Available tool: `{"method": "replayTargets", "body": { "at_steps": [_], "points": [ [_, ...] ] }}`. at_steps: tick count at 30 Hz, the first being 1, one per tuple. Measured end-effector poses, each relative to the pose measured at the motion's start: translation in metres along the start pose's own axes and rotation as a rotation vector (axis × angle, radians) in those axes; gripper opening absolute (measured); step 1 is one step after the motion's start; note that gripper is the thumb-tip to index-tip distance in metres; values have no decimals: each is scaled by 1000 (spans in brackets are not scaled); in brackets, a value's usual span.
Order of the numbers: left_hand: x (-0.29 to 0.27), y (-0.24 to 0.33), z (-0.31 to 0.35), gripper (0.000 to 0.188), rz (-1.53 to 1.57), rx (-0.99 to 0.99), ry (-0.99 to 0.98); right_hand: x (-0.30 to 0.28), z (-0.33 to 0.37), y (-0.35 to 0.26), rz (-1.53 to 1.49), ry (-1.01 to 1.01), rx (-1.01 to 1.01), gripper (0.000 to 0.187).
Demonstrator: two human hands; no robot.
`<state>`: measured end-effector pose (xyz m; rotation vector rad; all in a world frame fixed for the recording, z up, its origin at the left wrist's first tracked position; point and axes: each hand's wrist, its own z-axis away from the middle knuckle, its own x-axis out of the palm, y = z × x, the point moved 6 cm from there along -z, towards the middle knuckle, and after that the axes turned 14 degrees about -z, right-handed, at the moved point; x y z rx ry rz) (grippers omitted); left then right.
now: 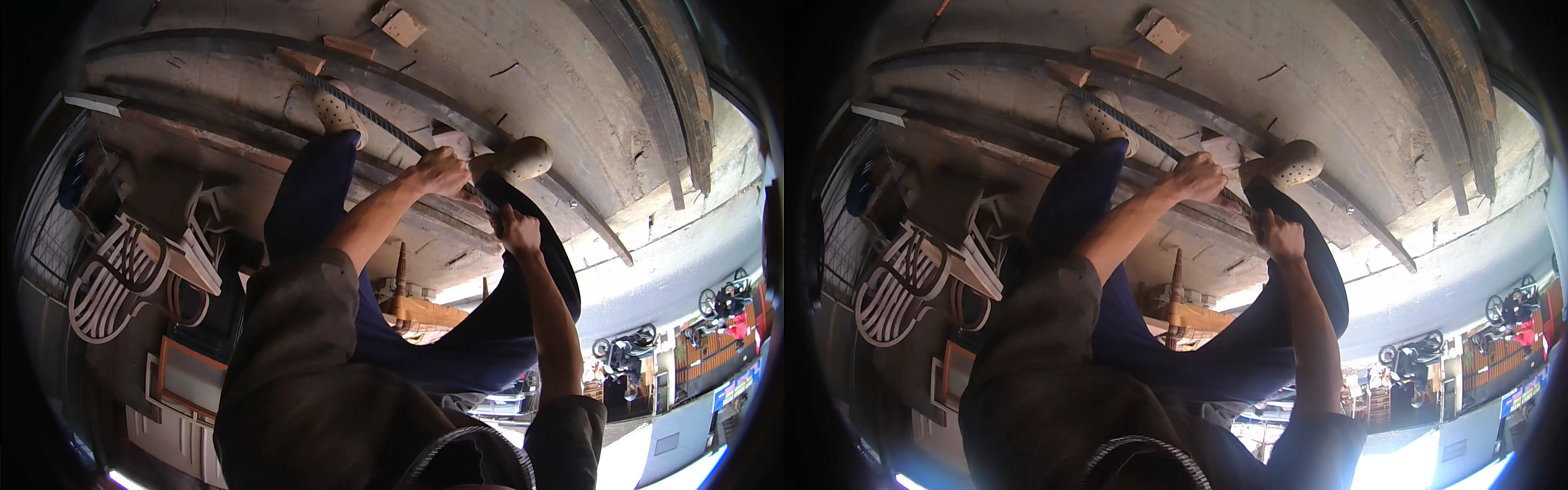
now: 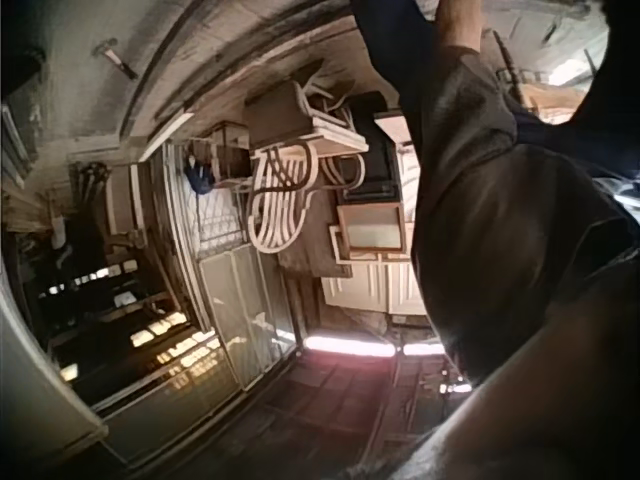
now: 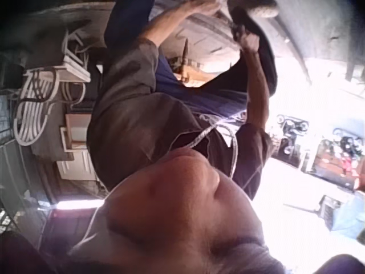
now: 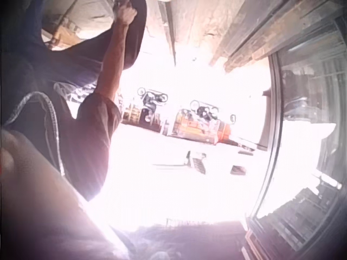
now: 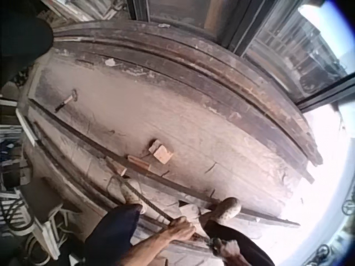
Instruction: The person hammers a long metal bar on the floor using a hammer, then uses a crowbar to pry and adjust the bar. The person remains seated on the floor during the task.
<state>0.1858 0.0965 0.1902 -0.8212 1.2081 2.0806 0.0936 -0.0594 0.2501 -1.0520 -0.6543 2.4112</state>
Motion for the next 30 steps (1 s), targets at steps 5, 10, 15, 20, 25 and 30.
{"method": "replayTargets", "body": {
  "at_steps": [5,10,15,20,25,30],
  "points": [
    [29,10,19,79,0,-22,197,5,18,-19,11,-39,70,32],
    [-39,-11,-4,83,74,-83,136,-49,-19,-24,55,-103,277,34],
    [-32,-8,-6,83,89,-68,158,-40,-27,-23,111,-168,528,29],
    [-16,-19,-13,81,62,-82,81,-37,-40,-14,106,-161,524,18],
    [-14,-30,-37,91,50,-138,110,-29,-58,24,157,-78,410,20],
    [-41,-33,-38,94,157,-220,76,-64,-66,5,149,-201,428,30]
  ]
}}
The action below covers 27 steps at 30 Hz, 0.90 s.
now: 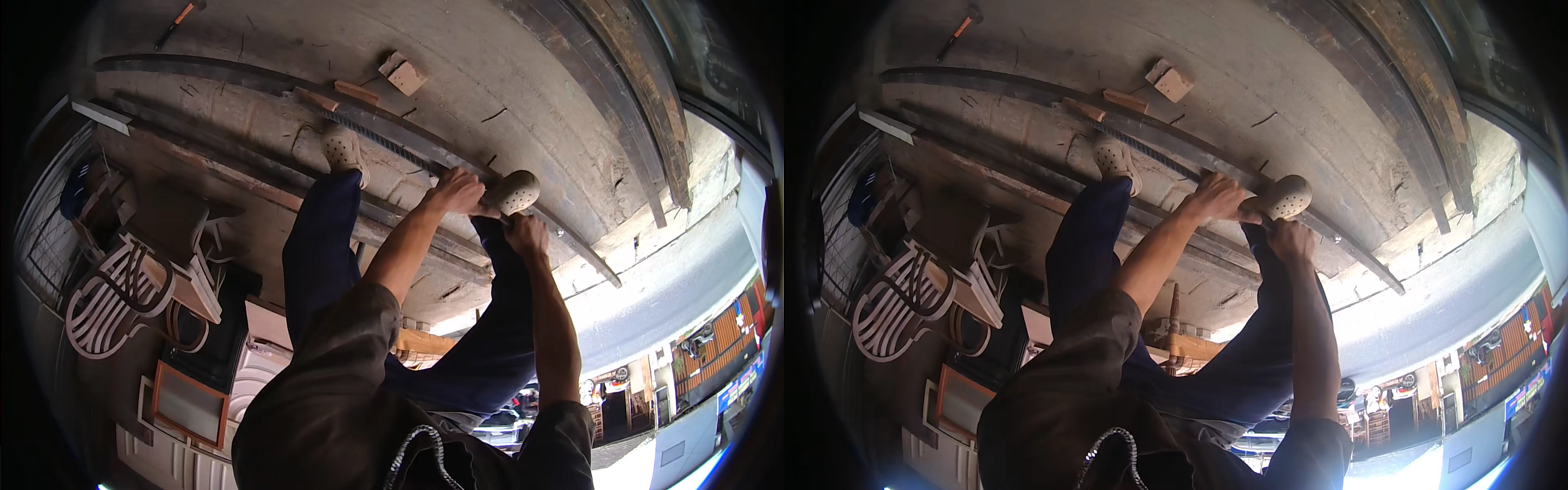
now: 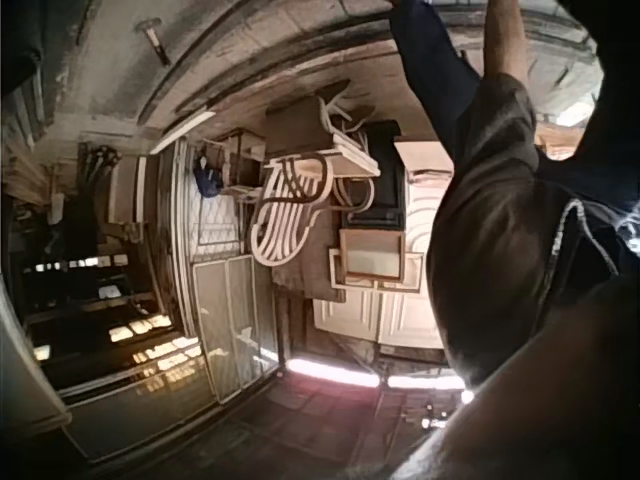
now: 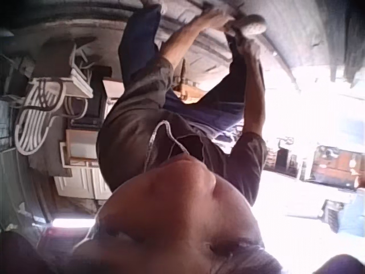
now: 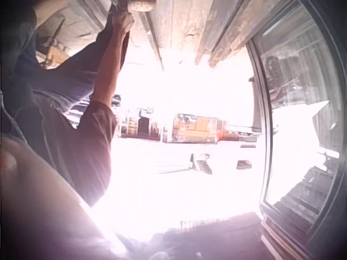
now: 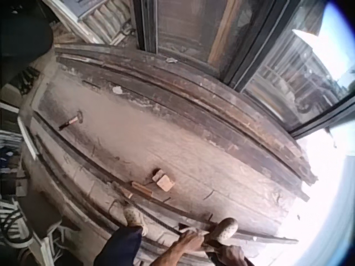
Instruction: The person hammers a long metal bar on the floor using a hammer, then uses a crowbar to pry and adjust the bar. The person remains seated on the floor during the task.
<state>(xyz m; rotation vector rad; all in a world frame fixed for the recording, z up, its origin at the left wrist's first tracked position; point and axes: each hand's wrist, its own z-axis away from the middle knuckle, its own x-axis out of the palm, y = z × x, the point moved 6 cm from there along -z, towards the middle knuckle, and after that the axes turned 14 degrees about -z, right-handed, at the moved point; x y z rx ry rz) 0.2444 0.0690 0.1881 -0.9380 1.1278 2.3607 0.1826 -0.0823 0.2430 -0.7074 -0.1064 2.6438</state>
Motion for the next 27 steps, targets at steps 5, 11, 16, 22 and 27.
{"method": "replayTargets", "body": {
  "at_steps": [5,11,16,22,27],
  "points": [
    [-17,-13,78,54,256,-138,652,29,47,-18,-139,24,95,22],
    [106,-206,240,35,798,-1563,970,-54,114,-86,-68,1,-17,24],
    [117,-311,191,90,697,-1622,814,-128,153,-169,-92,-34,-44,30],
    [102,-341,143,57,752,-1739,655,-143,174,-203,-45,-89,130,27],
    [105,-331,216,43,667,-1350,1289,-154,181,-225,-54,-53,128,27]
  ]
}}
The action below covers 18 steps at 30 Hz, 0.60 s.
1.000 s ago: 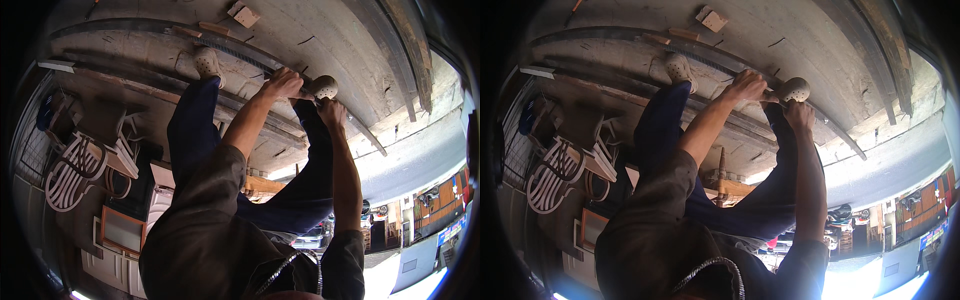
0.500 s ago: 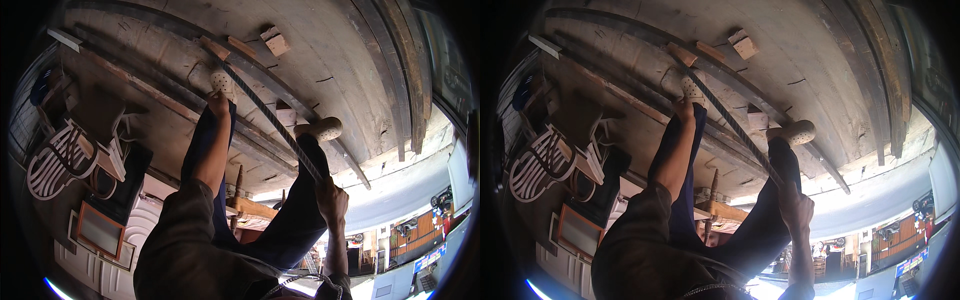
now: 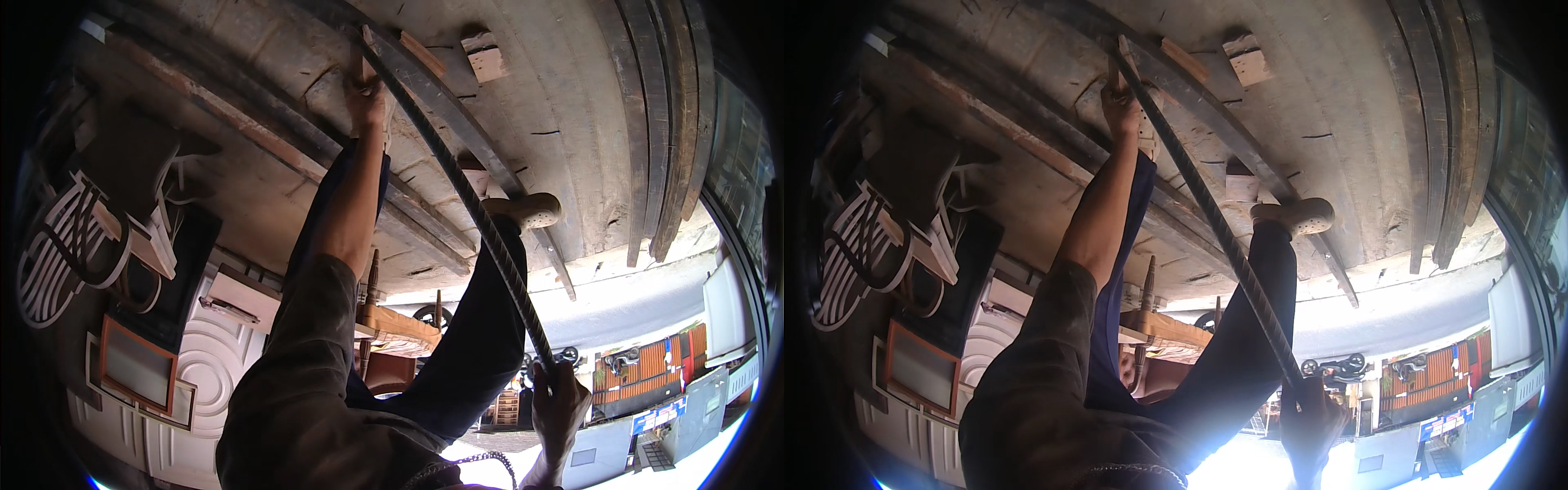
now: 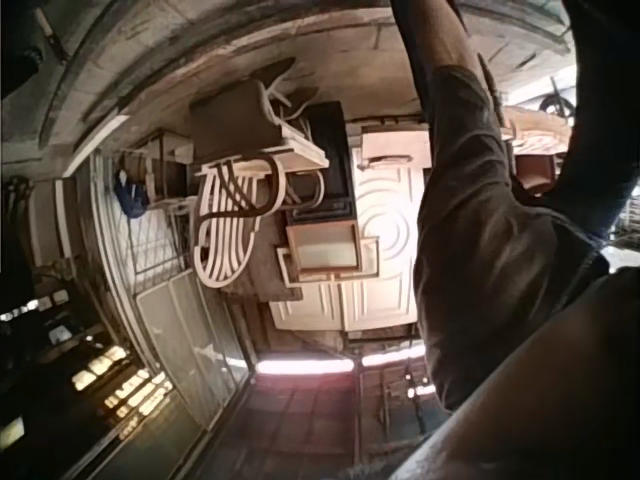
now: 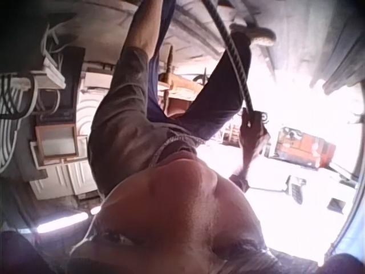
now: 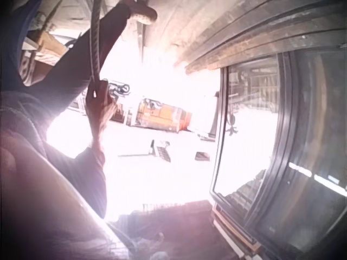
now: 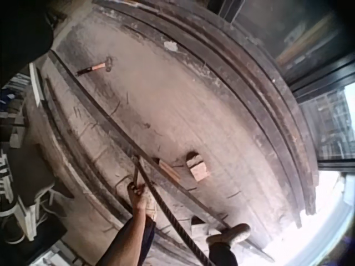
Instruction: The person hammers a long metal bar on the floor using a hammer, then uses a crowbar to pry and adjust the bar. The person remains seated on the floor during the task.
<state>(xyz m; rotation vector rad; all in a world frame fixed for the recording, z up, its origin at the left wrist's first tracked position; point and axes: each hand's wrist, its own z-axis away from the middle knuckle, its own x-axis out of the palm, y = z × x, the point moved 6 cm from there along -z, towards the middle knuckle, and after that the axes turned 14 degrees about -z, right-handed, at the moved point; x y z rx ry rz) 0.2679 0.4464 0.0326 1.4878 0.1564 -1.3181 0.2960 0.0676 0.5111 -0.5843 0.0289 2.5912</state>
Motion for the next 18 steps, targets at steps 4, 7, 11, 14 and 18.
{"method": "replayTargets", "body": {
  "at_steps": [4,7,11,14,18],
  "points": [
    [-26,-18,-10,51,582,-572,-274,0,7,-14,-4,19,19,27],
    [-46,-15,-29,57,356,-337,-310,3,10,-12,12,3,23,28],
    [-45,-12,-48,63,445,-485,-356,6,17,-15,-30,22,53,29],
    [-41,-19,-49,85,419,-490,-328,4,20,-21,47,-7,50,28],
    [-50,7,-57,79,-49,17,-299,5,21,-25,13,-17,106,28]
  ]
}}
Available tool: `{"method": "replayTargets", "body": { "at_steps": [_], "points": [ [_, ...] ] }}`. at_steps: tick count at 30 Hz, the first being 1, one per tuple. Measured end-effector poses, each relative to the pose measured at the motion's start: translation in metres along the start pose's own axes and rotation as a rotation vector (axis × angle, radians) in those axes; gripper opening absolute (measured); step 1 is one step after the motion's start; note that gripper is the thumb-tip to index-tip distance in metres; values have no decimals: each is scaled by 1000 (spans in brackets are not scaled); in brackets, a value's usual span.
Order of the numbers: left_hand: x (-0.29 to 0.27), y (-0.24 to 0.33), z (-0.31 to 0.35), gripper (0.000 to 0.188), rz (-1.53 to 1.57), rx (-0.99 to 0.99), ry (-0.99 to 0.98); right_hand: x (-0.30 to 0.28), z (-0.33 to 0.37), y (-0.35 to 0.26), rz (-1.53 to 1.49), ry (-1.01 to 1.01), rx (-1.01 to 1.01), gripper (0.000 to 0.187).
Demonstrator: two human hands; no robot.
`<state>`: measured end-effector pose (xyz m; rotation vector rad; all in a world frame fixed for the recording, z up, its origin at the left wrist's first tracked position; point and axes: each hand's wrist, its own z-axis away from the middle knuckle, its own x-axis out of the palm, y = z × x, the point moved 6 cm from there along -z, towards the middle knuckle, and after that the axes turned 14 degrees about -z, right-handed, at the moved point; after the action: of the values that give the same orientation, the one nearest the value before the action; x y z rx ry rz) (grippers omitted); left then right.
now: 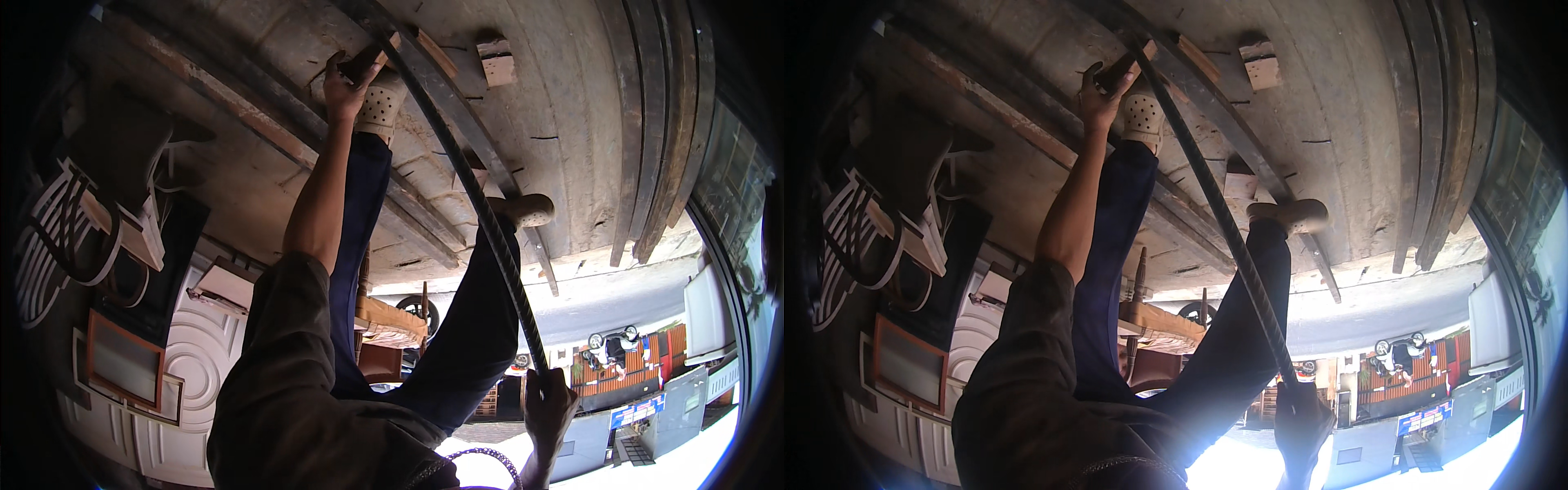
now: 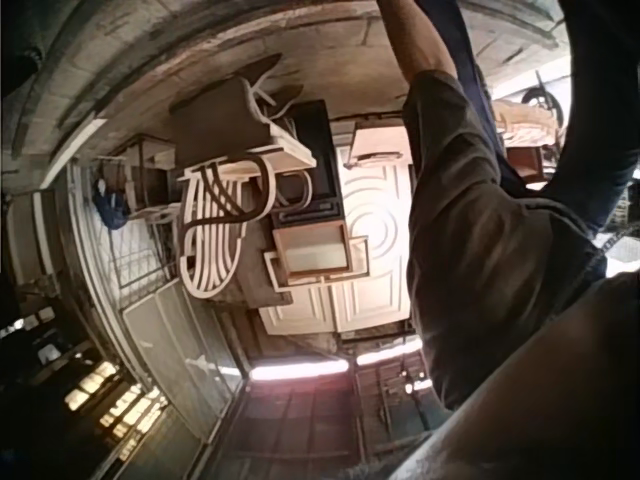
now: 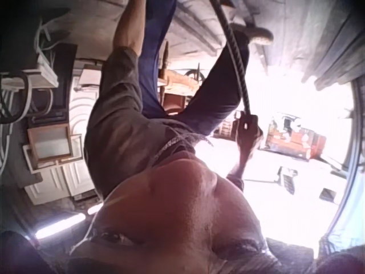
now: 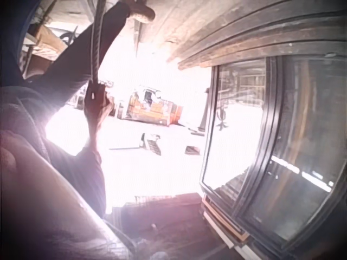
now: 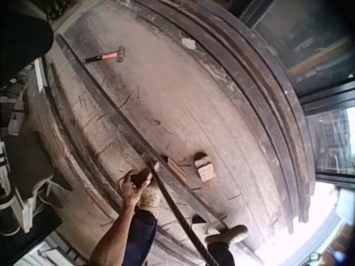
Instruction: The person hammers a long metal bar on the floor using a hammer, then uses a crowbar to pry and adjust the bar. The person remains seated on the floor during the task.
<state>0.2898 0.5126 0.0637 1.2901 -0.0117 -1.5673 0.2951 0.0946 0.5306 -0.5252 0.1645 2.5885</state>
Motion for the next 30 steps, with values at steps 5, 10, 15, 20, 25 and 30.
{"method": "replayTargets", "body": {
  "at_steps": [5,10,15,20,25,30],
  "points": [
    [1,13,-2,64,-403,388,-47,9,2,8,-59,28,-74,19],
    [-4,35,-9,49,-407,480,100,7,8,2,4,-12,-36,22],
    [4,33,-16,51,-389,470,98,-5,18,-19,-13,-3,72,20],
    [14,24,-37,49,-425,479,88,-7,28,-24,67,15,111,19],
    [16,20,-40,48,-420,507,125,-6,14,-19,66,-22,-11,17],
    [17,19,-38,48,-390,519,135,51,-17,51,126,-12,-133,23]
  ]
}}
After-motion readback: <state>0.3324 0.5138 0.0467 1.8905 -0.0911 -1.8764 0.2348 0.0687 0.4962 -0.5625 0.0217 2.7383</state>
